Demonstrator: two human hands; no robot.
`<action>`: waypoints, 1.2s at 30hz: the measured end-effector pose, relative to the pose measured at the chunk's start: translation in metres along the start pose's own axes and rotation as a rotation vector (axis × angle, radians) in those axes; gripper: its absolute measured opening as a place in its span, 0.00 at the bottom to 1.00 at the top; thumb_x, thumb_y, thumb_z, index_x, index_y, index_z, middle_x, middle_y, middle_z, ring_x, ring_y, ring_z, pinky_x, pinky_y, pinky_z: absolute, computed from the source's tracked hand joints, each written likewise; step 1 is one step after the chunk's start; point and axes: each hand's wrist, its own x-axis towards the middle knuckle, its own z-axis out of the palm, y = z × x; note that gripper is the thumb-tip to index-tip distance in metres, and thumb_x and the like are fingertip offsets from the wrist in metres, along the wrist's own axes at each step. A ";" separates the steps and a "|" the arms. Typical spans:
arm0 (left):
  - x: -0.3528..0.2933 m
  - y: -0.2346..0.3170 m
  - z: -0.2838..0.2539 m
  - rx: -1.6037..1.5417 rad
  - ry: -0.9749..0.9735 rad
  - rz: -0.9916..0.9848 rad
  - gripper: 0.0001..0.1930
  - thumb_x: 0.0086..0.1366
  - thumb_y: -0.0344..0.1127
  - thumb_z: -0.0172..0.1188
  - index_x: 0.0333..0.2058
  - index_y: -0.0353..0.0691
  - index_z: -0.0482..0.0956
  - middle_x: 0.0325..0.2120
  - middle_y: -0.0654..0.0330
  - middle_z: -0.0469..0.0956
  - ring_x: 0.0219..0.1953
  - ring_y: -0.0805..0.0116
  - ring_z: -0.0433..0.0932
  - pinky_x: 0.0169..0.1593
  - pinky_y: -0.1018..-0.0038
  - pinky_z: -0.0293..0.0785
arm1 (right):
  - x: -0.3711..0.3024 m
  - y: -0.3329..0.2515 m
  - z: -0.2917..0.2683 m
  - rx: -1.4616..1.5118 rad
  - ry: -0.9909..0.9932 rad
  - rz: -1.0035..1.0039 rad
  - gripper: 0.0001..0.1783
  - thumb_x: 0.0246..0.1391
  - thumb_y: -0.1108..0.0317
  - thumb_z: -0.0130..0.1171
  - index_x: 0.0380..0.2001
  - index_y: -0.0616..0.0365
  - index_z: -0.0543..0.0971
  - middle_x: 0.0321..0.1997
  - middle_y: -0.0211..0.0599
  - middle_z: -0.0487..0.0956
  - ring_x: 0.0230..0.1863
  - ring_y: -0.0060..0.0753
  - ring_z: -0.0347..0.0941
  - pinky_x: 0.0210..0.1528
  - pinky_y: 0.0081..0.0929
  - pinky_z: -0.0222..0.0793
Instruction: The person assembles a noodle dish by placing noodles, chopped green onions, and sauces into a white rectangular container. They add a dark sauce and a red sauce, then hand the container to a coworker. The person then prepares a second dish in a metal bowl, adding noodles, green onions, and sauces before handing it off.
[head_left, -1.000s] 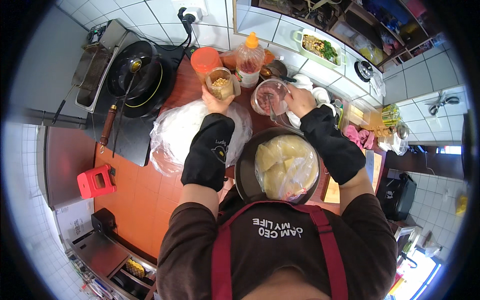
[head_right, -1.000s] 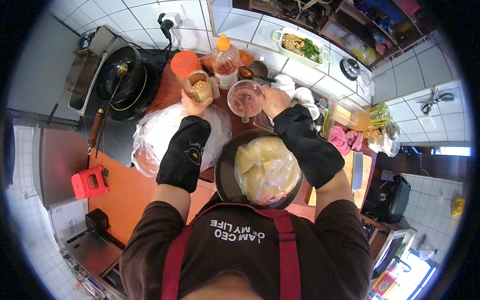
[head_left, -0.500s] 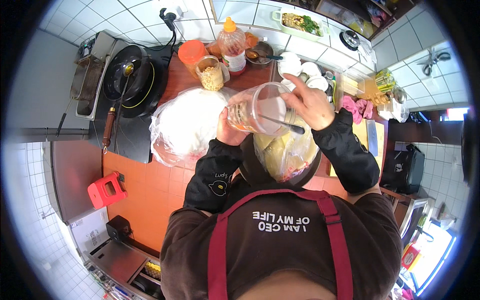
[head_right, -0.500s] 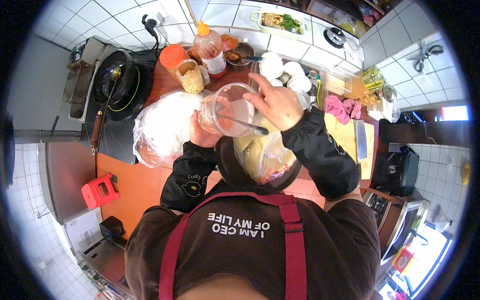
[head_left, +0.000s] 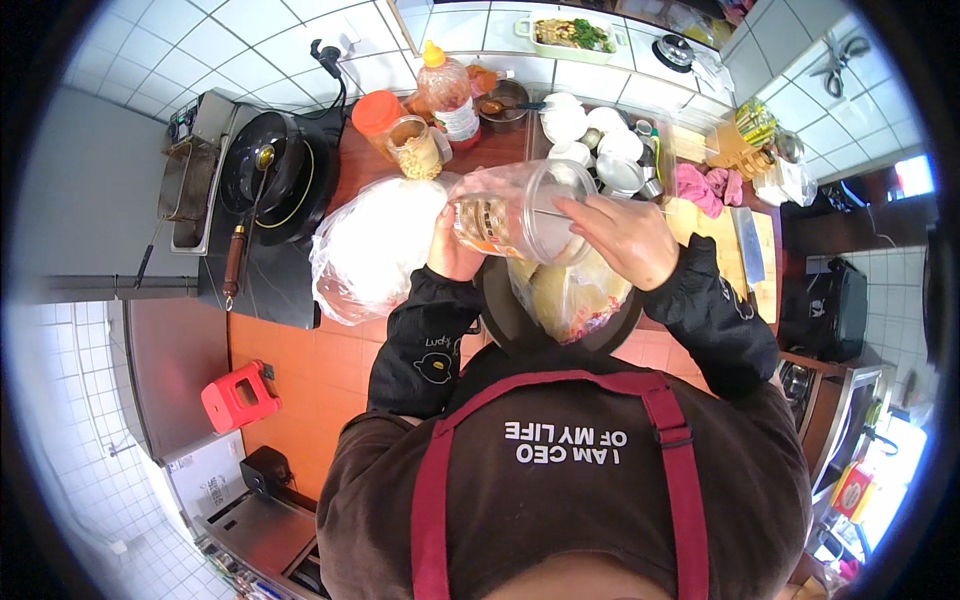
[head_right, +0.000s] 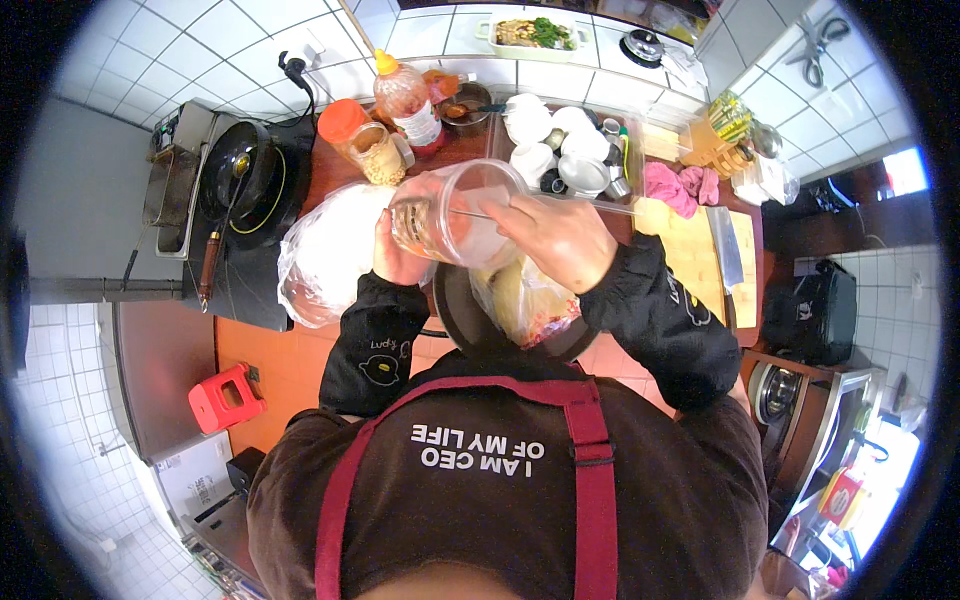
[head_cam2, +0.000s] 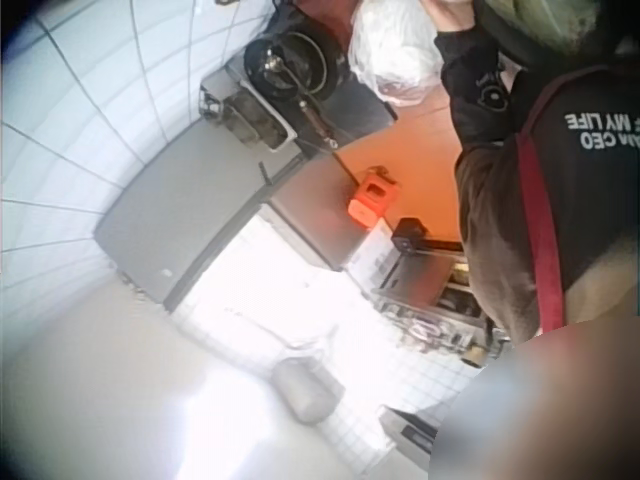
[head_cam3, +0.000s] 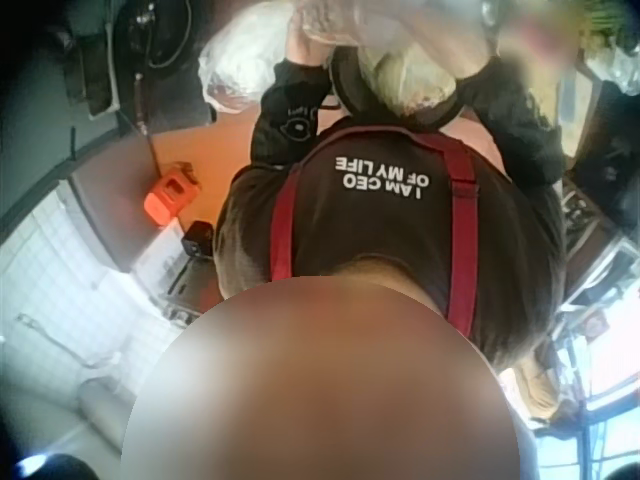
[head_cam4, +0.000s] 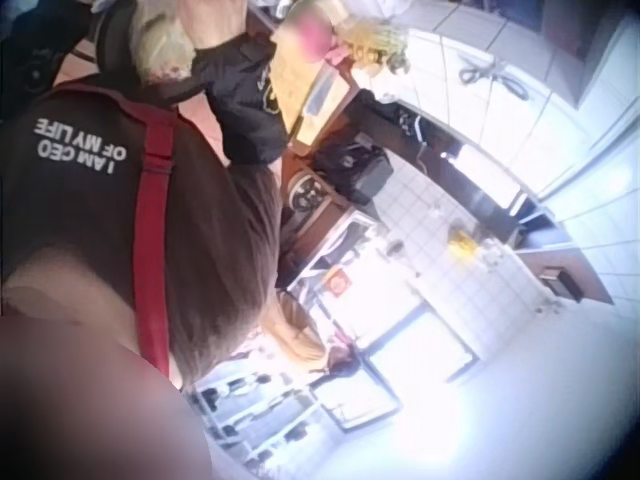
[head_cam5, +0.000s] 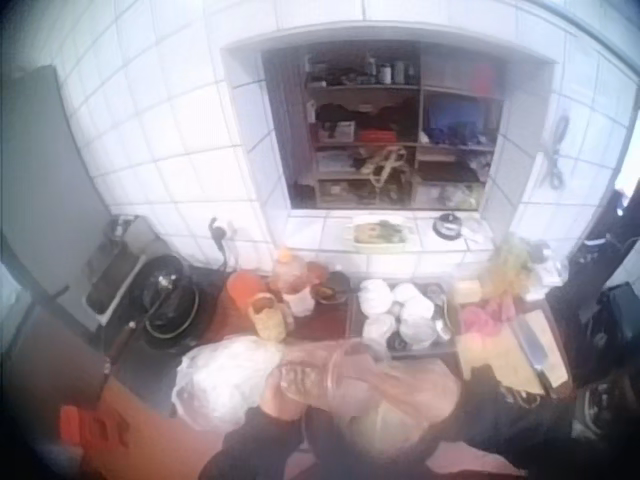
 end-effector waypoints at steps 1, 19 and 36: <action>-0.001 -0.002 0.003 -0.022 0.002 -0.036 0.35 0.58 0.54 0.51 0.57 0.37 0.56 0.51 0.55 0.65 0.53 0.61 0.65 0.57 0.64 0.60 | 0.001 -0.002 0.000 -0.074 -0.052 0.015 0.10 0.45 0.70 0.56 0.35 0.55 0.73 0.21 0.35 0.69 0.25 0.36 0.71 0.23 0.29 0.65; 0.008 -0.008 0.004 -0.182 0.044 -0.175 0.36 0.57 0.61 0.45 0.57 0.43 0.57 0.54 0.52 0.62 0.56 0.53 0.62 0.58 0.54 0.59 | -0.007 -0.008 -0.019 -0.254 -0.075 0.185 0.10 0.45 0.69 0.50 0.34 0.53 0.73 0.19 0.34 0.74 0.16 0.38 0.72 0.16 0.34 0.66; 0.024 0.008 0.020 -0.115 -0.161 -0.214 0.37 0.55 0.56 0.53 0.57 0.37 0.58 0.53 0.54 0.65 0.54 0.57 0.65 0.54 0.56 0.64 | -0.016 -0.010 -0.017 -0.267 -0.280 0.114 0.12 0.41 0.70 0.51 0.33 0.57 0.72 0.22 0.33 0.74 0.24 0.33 0.75 0.19 0.29 0.68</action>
